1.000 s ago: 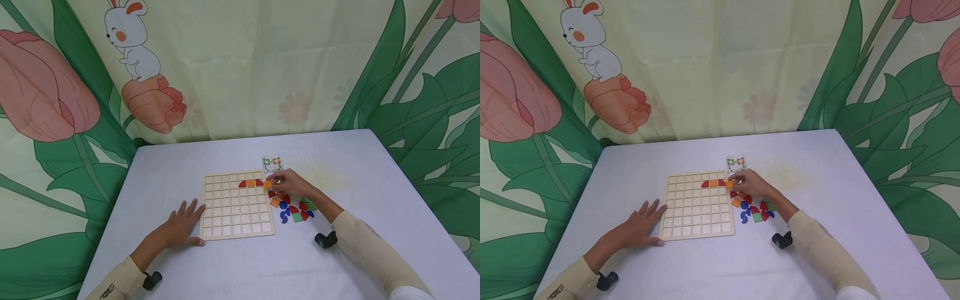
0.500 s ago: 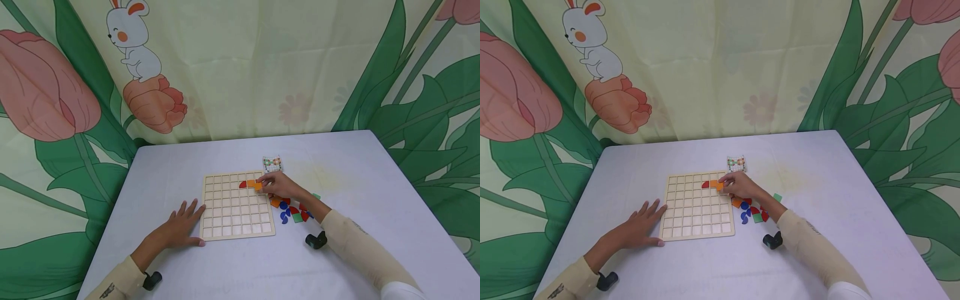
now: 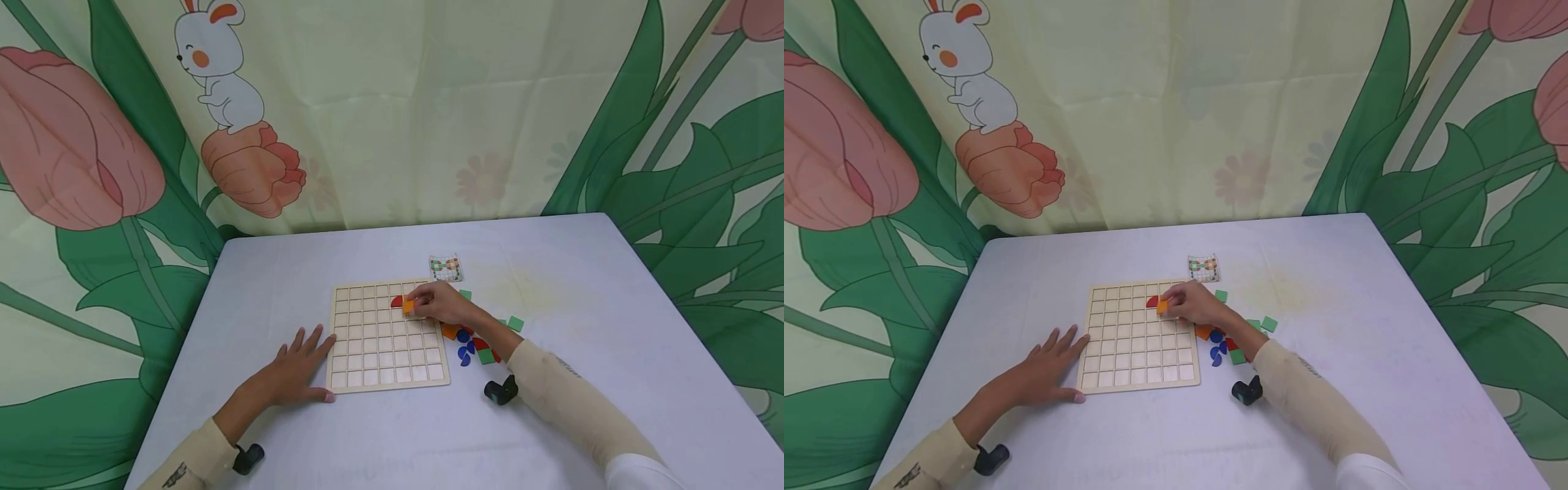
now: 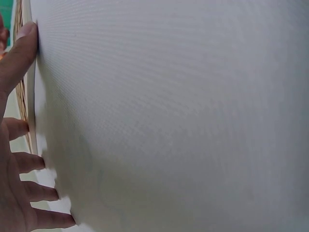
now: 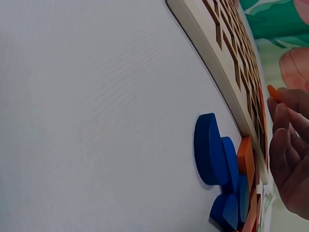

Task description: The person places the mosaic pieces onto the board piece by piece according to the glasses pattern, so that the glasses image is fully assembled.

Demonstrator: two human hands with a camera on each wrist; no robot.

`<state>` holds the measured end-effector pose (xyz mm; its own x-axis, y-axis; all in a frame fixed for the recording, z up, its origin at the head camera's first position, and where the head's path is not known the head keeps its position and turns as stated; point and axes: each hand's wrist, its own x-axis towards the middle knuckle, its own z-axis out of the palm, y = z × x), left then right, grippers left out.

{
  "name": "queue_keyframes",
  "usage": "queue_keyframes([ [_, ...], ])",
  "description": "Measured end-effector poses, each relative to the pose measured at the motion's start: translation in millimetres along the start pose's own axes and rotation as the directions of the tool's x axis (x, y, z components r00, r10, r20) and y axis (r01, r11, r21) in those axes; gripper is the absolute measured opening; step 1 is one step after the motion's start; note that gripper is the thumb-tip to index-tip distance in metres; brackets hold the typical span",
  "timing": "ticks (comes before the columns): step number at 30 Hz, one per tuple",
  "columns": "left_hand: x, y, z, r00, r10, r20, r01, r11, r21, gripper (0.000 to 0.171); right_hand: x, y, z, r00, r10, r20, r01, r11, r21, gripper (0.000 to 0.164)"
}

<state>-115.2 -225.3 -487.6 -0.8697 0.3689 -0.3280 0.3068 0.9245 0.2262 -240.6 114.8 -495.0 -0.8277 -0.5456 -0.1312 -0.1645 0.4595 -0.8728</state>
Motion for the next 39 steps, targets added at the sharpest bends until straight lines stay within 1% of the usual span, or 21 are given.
queue_keyframes([
  [3,-0.4,0.7,-0.5,1.0,0.002,-0.005,-0.002,1.0,-0.002,0.111,3,-1,4,1.0,0.009,0.003,-0.009,1.0,-0.006,0.033],
  [9,-0.4,0.5,-0.6,1.0,0.006,-0.004,-0.006,1.0,0.006,0.11,9,-5,12,1.0,0.016,0.021,-0.014,0.997,-0.075,0.029],
  [17,0.1,-1.2,1.5,1.0,0.008,-0.008,-0.008,1.0,0.009,0.111,13,-9,17,1.0,0.0,0.021,0.002,0.991,-0.132,0.026],
  [23,0.0,-2.5,2.6,1.0,0.012,-0.013,-0.012,1.0,0.012,0.111,14,-13,20,0.999,0.034,0.006,-0.033,0.983,-0.182,0.024],
  [33,0.9,-2.6,2.8,1.0,0.004,-0.005,-0.004,1.0,0.01,0.112,15,-16,23,0.998,0.064,-0.015,-0.066,0.976,-0.208,0.019],
  [39,0.8,-2.5,2.7,1.0,0.009,-0.013,-0.009,1.0,0.016,0.111,15,-20,23,0.996,0.082,-0.036,-0.089,0.961,-0.262,0.02],
])
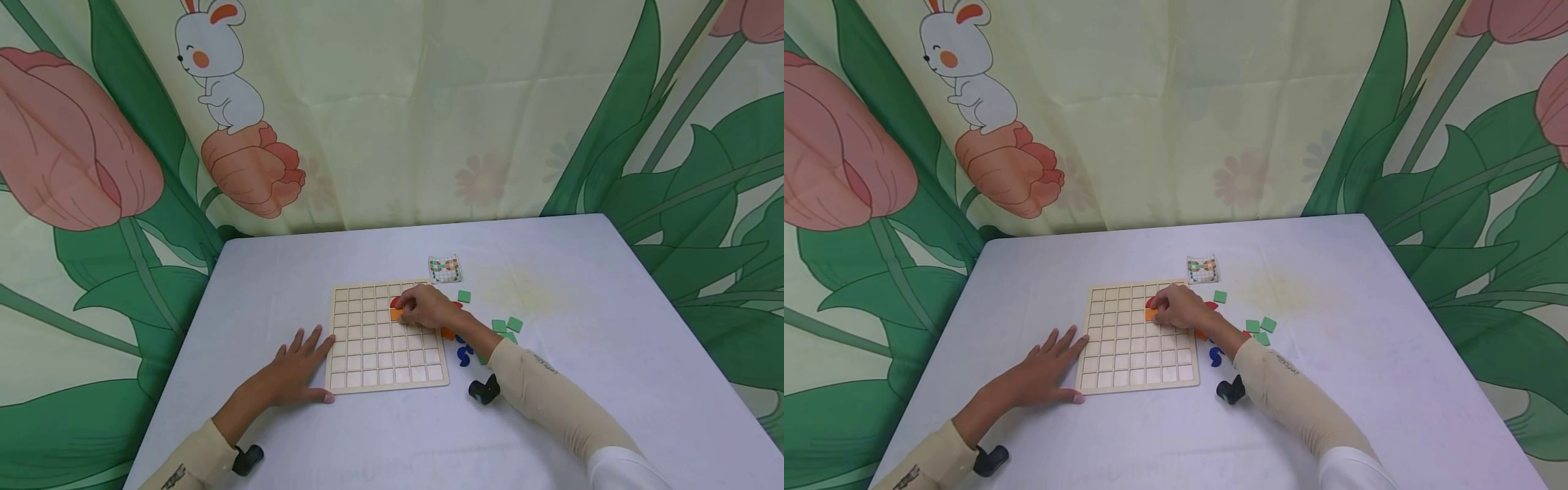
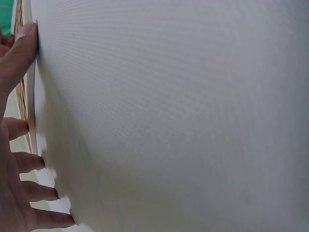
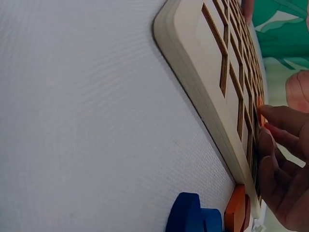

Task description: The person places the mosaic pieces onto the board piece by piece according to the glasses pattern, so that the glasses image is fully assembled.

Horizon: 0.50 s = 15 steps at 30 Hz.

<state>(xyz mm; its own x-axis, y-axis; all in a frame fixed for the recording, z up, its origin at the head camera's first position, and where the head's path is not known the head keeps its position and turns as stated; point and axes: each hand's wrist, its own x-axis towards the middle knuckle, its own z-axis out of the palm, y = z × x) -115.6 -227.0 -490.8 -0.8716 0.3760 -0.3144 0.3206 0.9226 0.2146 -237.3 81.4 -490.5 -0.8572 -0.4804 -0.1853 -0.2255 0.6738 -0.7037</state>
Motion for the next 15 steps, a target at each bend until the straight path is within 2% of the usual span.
queue_keyframes([
  [6,-0.1,1.4,-1.2,1.0,-0.001,0.004,0.001,1.0,-0.009,0.111,-2,-1,-2,1.0,-0.013,0.004,0.013,1.0,-0.006,0.019],
  [15,-0.4,0.0,-0.9,1.0,0.005,0.003,-0.005,1.0,-0.004,0.111,-10,17,-9,0.992,-0.127,-0.003,0.127,0.992,0.011,0.024],
])
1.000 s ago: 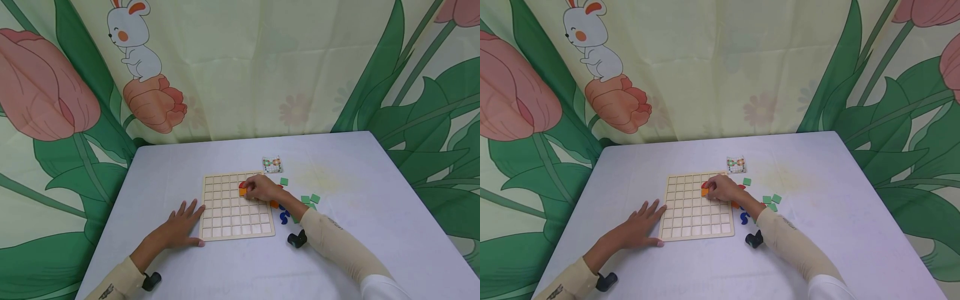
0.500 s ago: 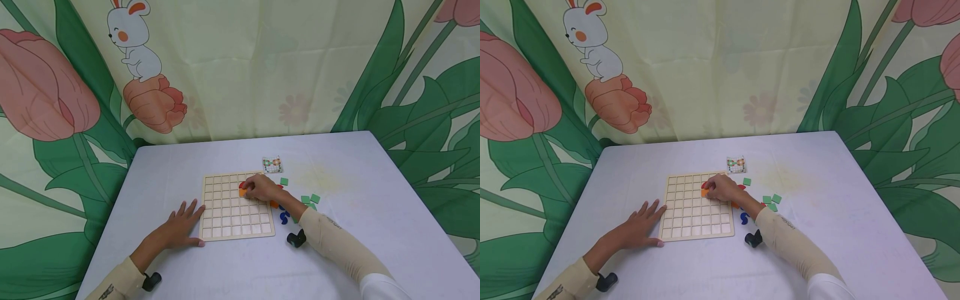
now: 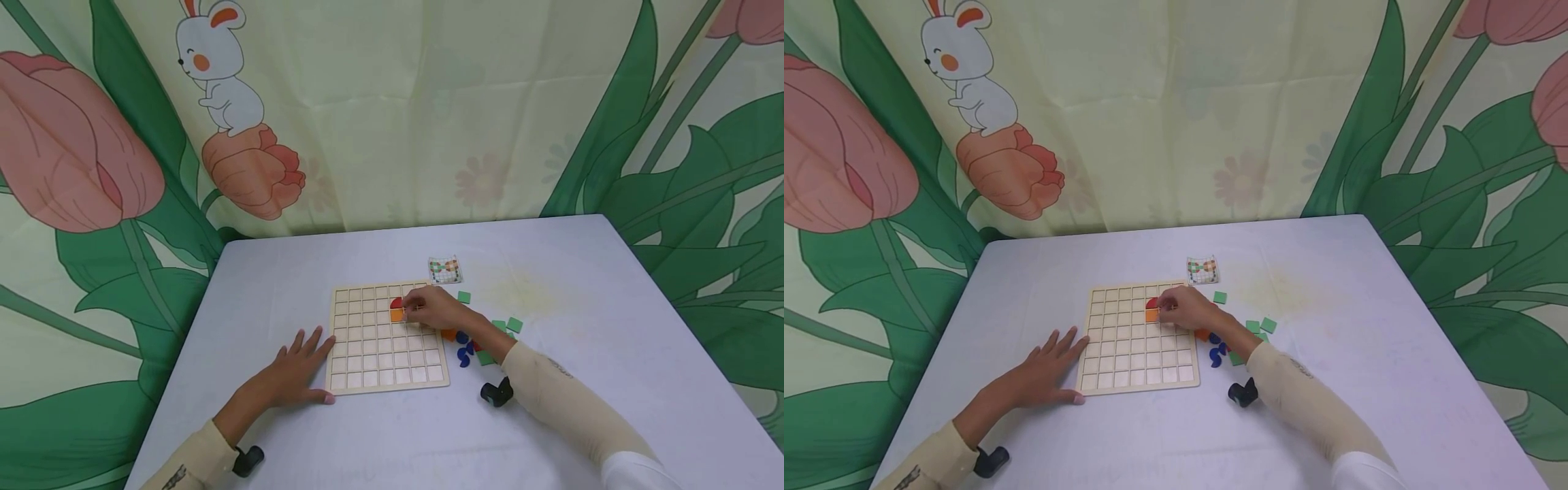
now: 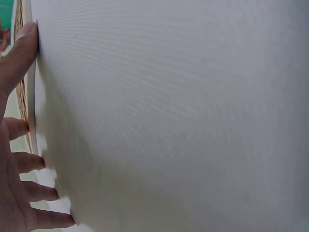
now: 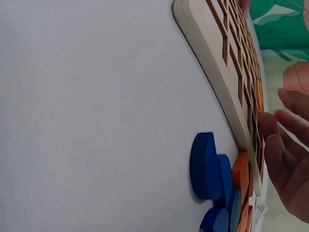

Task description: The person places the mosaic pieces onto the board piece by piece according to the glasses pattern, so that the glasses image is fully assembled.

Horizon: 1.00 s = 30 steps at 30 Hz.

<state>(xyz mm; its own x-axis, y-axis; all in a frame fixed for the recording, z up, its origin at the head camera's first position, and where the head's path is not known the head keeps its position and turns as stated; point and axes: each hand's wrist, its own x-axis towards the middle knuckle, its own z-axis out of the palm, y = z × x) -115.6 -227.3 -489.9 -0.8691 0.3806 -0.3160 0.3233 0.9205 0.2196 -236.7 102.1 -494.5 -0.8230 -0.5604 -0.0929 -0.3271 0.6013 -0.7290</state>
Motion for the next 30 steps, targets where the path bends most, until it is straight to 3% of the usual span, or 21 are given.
queue_keyframes([
  [8,-0.1,-1.2,1.4,1.0,0.003,0.004,-0.003,1.0,0.007,0.111,-23,12,-18,1.0,-0.01,0.011,0.009,0.993,0.121,0.026],
  [17,0.0,-0.2,1.8,1.0,-0.001,0.004,0.001,1.0,0.001,0.111,-51,35,-43,0.989,0.143,-0.036,-0.136,0.978,0.16,0.032],
  [30,0.9,-2.0,3.1,1.0,-0.003,0.006,0.003,1.0,0.007,0.111,-86,64,-58,0.975,0.212,-0.071,-0.207,0.976,0.064,0.035],
])
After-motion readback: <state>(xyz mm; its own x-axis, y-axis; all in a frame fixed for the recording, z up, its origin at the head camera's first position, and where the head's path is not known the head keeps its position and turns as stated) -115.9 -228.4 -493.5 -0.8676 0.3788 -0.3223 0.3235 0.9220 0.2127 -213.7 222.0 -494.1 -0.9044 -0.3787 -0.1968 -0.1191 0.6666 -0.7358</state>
